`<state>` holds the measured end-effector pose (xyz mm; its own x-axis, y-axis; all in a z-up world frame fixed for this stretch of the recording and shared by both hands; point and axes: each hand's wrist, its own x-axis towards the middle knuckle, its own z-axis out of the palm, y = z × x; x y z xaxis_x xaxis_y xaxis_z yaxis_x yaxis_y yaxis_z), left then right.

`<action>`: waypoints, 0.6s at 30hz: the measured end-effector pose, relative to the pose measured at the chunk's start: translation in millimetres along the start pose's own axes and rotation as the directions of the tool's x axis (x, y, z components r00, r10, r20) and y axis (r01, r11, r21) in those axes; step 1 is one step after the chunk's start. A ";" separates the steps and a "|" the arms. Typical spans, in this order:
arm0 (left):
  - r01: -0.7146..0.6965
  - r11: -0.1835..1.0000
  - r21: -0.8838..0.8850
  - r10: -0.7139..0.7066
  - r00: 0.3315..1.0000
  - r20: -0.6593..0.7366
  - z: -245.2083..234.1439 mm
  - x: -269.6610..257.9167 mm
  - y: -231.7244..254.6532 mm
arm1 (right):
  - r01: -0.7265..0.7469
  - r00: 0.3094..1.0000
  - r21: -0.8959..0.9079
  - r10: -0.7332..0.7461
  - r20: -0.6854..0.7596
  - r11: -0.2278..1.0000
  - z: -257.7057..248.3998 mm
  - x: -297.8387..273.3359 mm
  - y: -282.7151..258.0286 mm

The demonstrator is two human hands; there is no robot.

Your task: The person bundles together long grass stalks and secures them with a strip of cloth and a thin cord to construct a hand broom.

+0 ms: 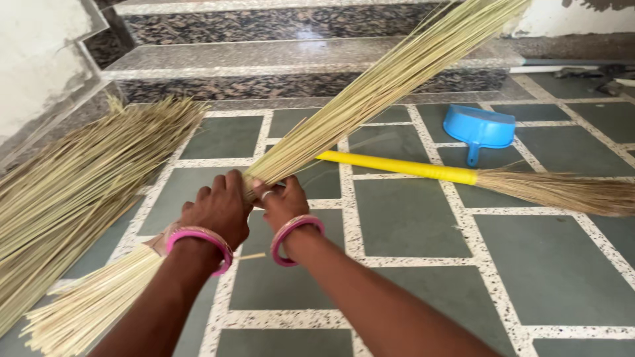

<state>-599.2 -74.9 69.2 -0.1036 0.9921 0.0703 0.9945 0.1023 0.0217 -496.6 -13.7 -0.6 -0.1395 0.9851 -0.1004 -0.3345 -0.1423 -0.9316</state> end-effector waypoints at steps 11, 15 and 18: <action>-0.012 0.973 0.232 0.049 0.987 -0.155 -3.4 -28.7 -73.0 | -0.207 0.978 -0.007 0.208 0.001 0.978 77.1 -30.7 -0.8; 0.006 0.981 0.193 0.014 0.995 -0.102 -2.3 -41.6 -101.3 | -0.190 0.981 -0.073 0.193 0.031 0.979 98.9 -40.4 18.4; 0.033 0.969 0.243 -0.005 0.993 -0.117 -1.7 -48.4 -124.1 | -0.160 0.986 -0.080 0.163 0.032 0.984 121.3 -40.2 33.5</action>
<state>-717.6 -135.8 64.8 -0.1093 0.9763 0.1867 0.9641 0.1498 -0.2191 -615.3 -69.7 14.6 -0.2223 0.9451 -0.2395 -0.2326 -0.2900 -0.9283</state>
